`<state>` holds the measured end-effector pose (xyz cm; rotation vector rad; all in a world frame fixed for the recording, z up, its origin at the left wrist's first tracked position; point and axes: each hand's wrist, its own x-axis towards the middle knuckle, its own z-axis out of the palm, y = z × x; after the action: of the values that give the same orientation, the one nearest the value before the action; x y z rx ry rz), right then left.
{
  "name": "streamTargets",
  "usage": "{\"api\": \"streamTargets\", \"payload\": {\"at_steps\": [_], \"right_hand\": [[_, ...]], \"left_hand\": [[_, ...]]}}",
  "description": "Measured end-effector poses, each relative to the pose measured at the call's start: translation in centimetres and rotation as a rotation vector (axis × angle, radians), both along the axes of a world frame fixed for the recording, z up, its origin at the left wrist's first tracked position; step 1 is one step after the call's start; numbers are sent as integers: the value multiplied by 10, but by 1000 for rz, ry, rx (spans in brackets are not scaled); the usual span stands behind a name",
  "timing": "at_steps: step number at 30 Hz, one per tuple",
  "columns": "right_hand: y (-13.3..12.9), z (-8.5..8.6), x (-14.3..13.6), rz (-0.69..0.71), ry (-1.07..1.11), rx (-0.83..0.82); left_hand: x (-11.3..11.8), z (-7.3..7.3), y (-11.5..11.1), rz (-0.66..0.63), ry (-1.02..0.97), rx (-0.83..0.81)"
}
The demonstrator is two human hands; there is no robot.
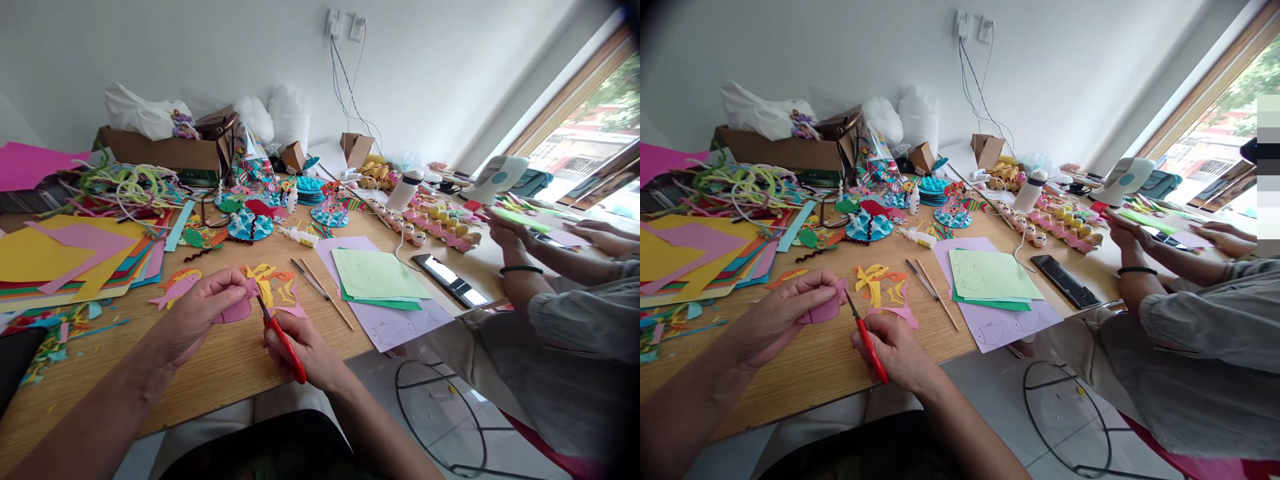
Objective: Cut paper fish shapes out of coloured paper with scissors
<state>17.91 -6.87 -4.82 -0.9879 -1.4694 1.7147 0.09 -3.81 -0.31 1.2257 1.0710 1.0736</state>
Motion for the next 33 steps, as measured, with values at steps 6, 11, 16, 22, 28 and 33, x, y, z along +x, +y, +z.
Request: {"api": "streamTargets", "payload": {"at_steps": [6, 11, 16, 22, 28, 33], "right_hand": [[-1, 1, -2, -17, 30, -13], [-1, 3, -2, -30, 39, 10], [-1, 2, -2, -36, 68, -15], [-2, -1, -3, -41, 128, -43], [-2, -3, -2, -35, 140, -89], [-2, -4, -1, -28, 129, -78]], "left_hand": [[9, -6, -3, 94, -126, -26], [16, -8, -6, 101, -131, -16], [20, -11, -8, 117, -93, -13], [23, -10, -9, 70, -57, -25], [23, -13, -9, 51, -8, -6], [21, -14, -7, 34, 0, -23]]}}
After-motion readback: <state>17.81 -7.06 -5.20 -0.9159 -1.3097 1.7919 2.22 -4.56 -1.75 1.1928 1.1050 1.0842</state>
